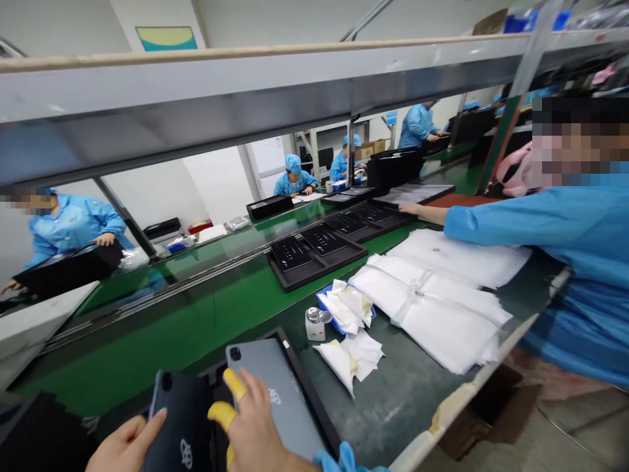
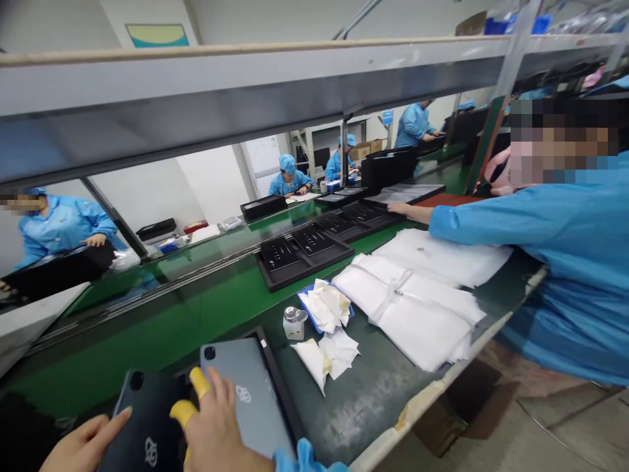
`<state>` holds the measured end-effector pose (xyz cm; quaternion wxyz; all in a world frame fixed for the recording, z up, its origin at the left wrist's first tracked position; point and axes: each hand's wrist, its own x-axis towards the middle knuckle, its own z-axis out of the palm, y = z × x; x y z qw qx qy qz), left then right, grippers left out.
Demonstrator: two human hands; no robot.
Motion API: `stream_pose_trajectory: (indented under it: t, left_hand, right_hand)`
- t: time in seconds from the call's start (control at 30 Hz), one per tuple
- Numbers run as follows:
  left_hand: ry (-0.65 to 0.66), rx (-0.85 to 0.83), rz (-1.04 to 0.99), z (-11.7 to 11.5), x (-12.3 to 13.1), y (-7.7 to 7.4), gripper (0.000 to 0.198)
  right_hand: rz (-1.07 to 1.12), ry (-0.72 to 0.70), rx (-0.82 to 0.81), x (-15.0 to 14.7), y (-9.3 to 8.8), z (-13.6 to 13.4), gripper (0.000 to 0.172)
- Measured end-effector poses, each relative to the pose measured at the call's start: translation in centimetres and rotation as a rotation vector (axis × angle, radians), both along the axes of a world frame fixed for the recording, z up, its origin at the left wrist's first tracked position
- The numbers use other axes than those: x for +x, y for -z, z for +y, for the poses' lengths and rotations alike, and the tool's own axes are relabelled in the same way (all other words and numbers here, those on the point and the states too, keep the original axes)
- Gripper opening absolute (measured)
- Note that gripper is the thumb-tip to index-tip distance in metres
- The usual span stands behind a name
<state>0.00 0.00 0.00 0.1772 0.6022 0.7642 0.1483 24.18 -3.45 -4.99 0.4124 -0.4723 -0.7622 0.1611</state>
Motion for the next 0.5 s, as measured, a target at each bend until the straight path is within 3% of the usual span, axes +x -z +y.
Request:
stream_pose_trajectory:
  t: [0.13,0.3,0.4,0.5]
  left_hand:
    - [-0.007,-0.074,0.080,-0.3,4.2,-2.4,0.061]
    - [-0.002,-0.212,0.096,-0.7,6.7,-5.0,0.055]
    - [0.076,-0.254,-0.011,-0.6,6.1,-4.9,0.061]
    - [0.150,-0.219,-0.174,-0.6,4.5,-3.0,0.064]
  right_hand:
    - [-0.036,0.096,-0.045,7.3,-5.6,-1.1,0.070]
    - [-0.258,0.327,-0.350,11.8,-8.8,-0.7,0.071]
    - [-0.413,0.405,-0.409,12.3,-9.6,-0.6,0.058]
    - [-0.541,0.416,-0.491,12.2,-10.4,-0.5,0.033]
